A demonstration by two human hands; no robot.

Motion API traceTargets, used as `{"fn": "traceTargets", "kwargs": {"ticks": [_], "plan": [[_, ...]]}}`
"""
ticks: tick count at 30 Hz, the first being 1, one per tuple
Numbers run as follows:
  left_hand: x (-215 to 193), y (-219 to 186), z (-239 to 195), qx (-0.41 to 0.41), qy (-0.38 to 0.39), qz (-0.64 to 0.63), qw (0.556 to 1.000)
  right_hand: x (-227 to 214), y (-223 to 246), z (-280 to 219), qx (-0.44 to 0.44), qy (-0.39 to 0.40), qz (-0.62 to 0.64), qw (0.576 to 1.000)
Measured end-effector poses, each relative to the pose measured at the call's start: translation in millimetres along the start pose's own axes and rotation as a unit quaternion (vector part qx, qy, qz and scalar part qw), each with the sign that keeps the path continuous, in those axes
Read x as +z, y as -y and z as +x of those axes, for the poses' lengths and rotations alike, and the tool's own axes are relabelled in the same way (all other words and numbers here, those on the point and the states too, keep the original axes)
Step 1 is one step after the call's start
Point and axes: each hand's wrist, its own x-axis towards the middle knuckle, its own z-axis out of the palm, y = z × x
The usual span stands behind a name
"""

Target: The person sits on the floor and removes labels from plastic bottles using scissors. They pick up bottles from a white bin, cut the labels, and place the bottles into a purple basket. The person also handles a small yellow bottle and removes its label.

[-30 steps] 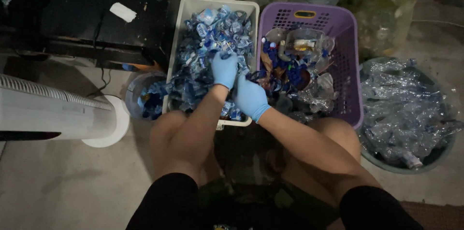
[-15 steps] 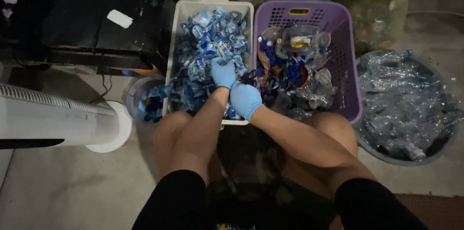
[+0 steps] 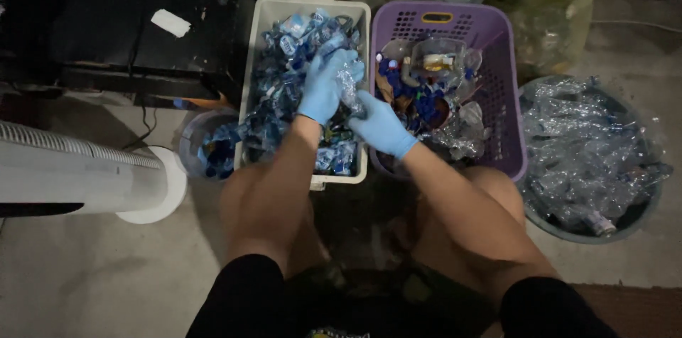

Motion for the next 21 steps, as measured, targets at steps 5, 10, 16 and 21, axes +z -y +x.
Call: {"fn": "traceTargets", "kwargs": {"ticks": [5, 10, 16, 21], "plan": [[0, -28, -17, -0.070, 0.237, -0.061, 0.967, -25, 12, -8, 0.076, 0.219, 0.542, 0.808], [-13, 11, 11, -0.103, 0.073, -0.012, 0.992, -6, 31, -21, 0.079, 0.118, 0.396, 0.907], [-30, 36, 11, -0.083, -0.159, 0.090, 0.980, 40, -4, -9, -0.062, 0.031, -0.150, 0.986], [-71, 92, 54, -0.082, -0.250, 0.325, 0.908, 45, -7, -4, -0.134, 0.031, -0.290, 0.947]]}}
